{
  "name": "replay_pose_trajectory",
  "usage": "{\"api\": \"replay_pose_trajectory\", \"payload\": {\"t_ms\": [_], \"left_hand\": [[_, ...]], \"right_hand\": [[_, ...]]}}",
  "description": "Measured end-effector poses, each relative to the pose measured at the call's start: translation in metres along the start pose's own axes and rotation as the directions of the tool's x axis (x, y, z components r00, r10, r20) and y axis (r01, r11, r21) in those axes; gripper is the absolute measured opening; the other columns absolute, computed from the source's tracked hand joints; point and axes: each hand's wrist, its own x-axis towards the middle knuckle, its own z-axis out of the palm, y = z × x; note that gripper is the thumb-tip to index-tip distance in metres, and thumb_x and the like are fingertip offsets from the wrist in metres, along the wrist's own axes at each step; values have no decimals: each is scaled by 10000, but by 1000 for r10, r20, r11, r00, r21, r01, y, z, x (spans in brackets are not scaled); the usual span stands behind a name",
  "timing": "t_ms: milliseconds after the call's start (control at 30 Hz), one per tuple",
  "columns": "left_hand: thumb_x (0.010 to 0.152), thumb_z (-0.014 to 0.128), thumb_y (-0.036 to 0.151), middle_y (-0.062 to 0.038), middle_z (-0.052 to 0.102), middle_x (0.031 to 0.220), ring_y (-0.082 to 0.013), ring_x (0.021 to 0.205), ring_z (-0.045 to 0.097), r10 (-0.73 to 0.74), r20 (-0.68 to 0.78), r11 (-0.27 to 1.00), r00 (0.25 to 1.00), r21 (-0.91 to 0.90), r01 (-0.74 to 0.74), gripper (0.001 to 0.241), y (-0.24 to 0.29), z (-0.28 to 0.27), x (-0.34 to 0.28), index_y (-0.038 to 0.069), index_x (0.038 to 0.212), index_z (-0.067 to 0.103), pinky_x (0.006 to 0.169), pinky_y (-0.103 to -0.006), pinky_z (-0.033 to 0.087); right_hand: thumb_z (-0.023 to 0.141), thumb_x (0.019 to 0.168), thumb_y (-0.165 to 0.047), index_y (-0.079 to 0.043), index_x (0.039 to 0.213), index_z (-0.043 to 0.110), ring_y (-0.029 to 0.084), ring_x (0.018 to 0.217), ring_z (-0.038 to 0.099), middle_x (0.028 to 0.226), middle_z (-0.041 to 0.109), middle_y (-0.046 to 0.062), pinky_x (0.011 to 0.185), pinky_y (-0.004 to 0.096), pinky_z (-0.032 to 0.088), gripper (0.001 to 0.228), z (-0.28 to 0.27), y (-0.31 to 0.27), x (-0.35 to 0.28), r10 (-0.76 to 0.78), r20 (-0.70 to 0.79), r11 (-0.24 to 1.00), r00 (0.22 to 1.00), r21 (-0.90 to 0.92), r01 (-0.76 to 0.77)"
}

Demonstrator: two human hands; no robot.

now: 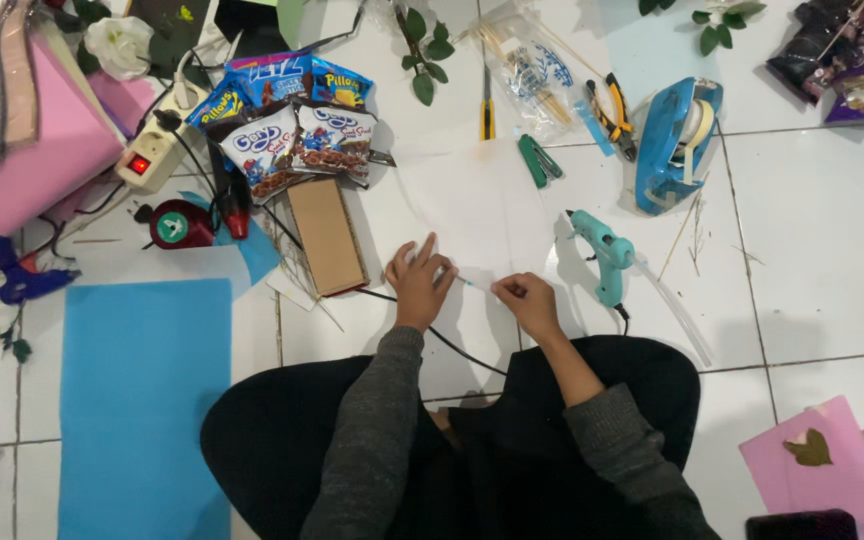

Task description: The person constructs a decorative arrangement by cutting a white paper sheet into strips with a utility knife and gluing them onto a base with a glue gun to secure snacks.

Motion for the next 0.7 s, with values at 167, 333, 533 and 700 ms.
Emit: {"api": "replay_pose_trajectory", "payload": {"t_ms": [167,333,533,700], "left_hand": [[957,587,340,21,399,1537,-276,1389,245,-18,0,1000,1000,6,18,116,3,-2,0,227,959,614,1066,-547,135],[934,611,321,33,414,1523,-273,1380,261,-37,-9,999,999,14,37,103,4,-2,3,220,933,632,1070,-540,146],[858,653,286,20,456,1472,-258,1365,298,-96,-6,995,995,33,96,105,13,-4,5,183,857,671,1078,-536,173],[846,662,277,15,464,1456,-257,1360,311,-77,-24,996,997,43,77,106,10,-3,4,175,859,688,1068,-543,188]], "right_hand": [[721,885,-235,-93,948,747,184,780,597,826,638,95,696,327,523,157,2,0,3,42,32,999,999,27,-43],[715,874,-236,-90,894,748,193,733,618,775,634,83,652,326,524,151,7,4,7,45,28,996,999,-78,-43],[729,834,-188,-38,867,750,201,734,616,744,617,110,689,340,513,155,6,-5,6,60,9,995,998,-83,-59],[738,807,-205,-50,843,753,242,745,641,739,621,98,710,358,510,160,8,-3,7,95,10,982,995,-162,-92]]}}
